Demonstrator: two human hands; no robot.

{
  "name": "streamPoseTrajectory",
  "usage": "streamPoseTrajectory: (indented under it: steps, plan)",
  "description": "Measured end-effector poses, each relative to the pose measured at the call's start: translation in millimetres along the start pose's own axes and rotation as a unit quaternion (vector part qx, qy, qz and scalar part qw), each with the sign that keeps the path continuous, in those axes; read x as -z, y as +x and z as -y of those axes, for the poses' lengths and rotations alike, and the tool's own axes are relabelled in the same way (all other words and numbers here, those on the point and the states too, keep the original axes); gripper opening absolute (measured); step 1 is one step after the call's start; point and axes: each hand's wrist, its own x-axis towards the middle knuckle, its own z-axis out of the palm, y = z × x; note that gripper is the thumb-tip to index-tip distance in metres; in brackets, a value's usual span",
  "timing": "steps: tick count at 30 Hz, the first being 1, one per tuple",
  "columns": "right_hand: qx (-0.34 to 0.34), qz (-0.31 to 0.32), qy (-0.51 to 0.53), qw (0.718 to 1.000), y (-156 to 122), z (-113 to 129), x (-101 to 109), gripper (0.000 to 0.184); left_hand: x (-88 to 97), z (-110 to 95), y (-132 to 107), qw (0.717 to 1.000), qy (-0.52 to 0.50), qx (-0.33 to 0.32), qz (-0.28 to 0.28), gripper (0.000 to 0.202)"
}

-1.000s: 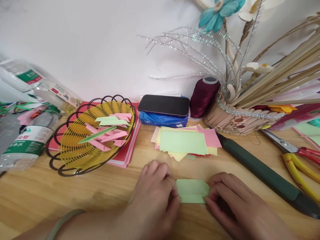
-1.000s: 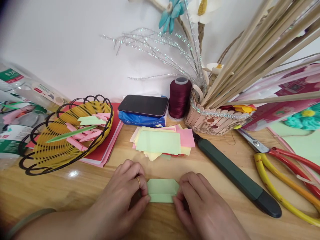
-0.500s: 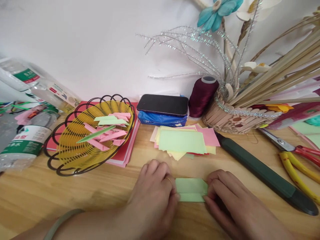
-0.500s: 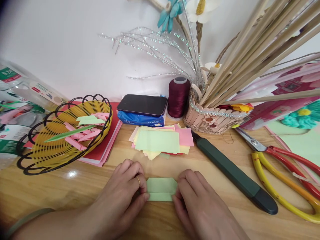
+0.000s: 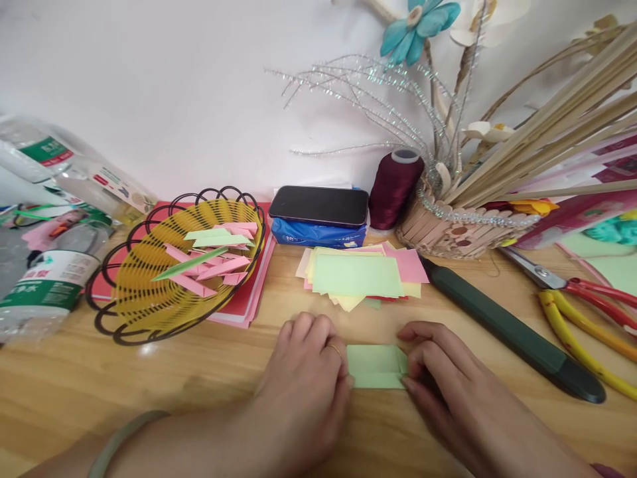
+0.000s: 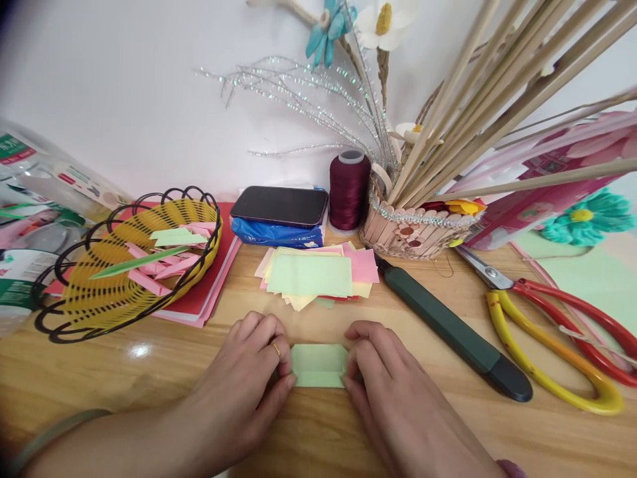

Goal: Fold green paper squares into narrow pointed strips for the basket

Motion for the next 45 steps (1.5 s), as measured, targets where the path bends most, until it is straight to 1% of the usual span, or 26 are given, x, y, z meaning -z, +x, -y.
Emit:
streamPoseTrajectory:
  steps: [5, 8, 11, 13, 15, 17, 20, 22, 24, 29, 32, 35, 37, 41, 45]
  plan:
    - [0.011, 0.008, -0.015, 1.0, -3, -1, 2, 0.013, -2.4, 2, -3, 1.0, -0.003, -0.015, -0.025, 0.011]
    - [0.039, 0.024, -0.042, 0.998, -7, -2, 5, 0.018, -2.5, 3, -4, 0.999, -0.005, -0.023, -0.035, 0.01]
    - [0.111, 0.009, -0.053, 0.992, -9, 0, 8, 0.03, -2.4, 4, -4, 0.998, -0.004, -0.027, -0.053, 0.006]
    - [0.16, 0.006, -0.056, 0.985, -10, 2, 10, 0.035, -3.3, 4, -5, 0.997, -0.001, -0.04, -0.069, 0.007]
    - [0.193, 0.013, -0.058, 0.979, -10, 2, 12, 0.036, -5.7, 5, -5, 0.994, 0.01, -0.067, -0.084, 0.011]
    - [0.208, 0.014, -0.061, 0.976, -11, 3, 12, 0.038, -9.4, 7, -6, 0.987, 0.039, -0.118, -0.102, 0.015]
    - [0.217, 0.02, -0.057, 0.974, -13, 1, 13, 0.038, -16.4, 11, -7, 0.96, 0.116, -0.208, -0.149, 0.015]
    - [0.218, 0.027, -0.053, 0.974, -14, 0, 14, 0.038, -20.4, 12, -9, 0.941, 0.156, -0.239, -0.181, 0.015]
    - [0.22, 0.031, -0.05, 0.974, -14, 0, 15, 0.039, -22.6, 12, -10, 0.932, 0.178, -0.254, -0.189, 0.018]
    - [0.214, 0.063, -0.051, 0.973, -9, -2, 17, 0.039, -19.7, 10, -15, 0.925, 0.218, -0.27, -0.156, 0.025]
    - [0.221, 0.061, -0.051, 0.972, -4, -1, 20, 0.038, -16.5, 9, -15, 0.923, 0.233, -0.277, -0.129, 0.022]
    - [0.23, 0.052, -0.049, 0.97, 0, 1, 22, 0.037, -15.3, 8, -15, 0.922, 0.246, -0.273, -0.121, 0.021]
    - [0.225, 0.046, -0.044, 0.972, 2, 1, 24, 0.037, -16.2, 7, -17, 0.916, 0.261, -0.276, -0.129, 0.021]
    - [0.218, 0.047, -0.021, 0.975, 2, 1, 25, 0.035, -21.9, 5, -27, 0.899, 0.29, -0.277, -0.176, 0.025]
    - [0.209, 0.048, 0.0, 0.977, 0, -2, 23, 0.035, -26.9, 3, -37, 0.902, 0.289, -0.239, -0.215, 0.026]
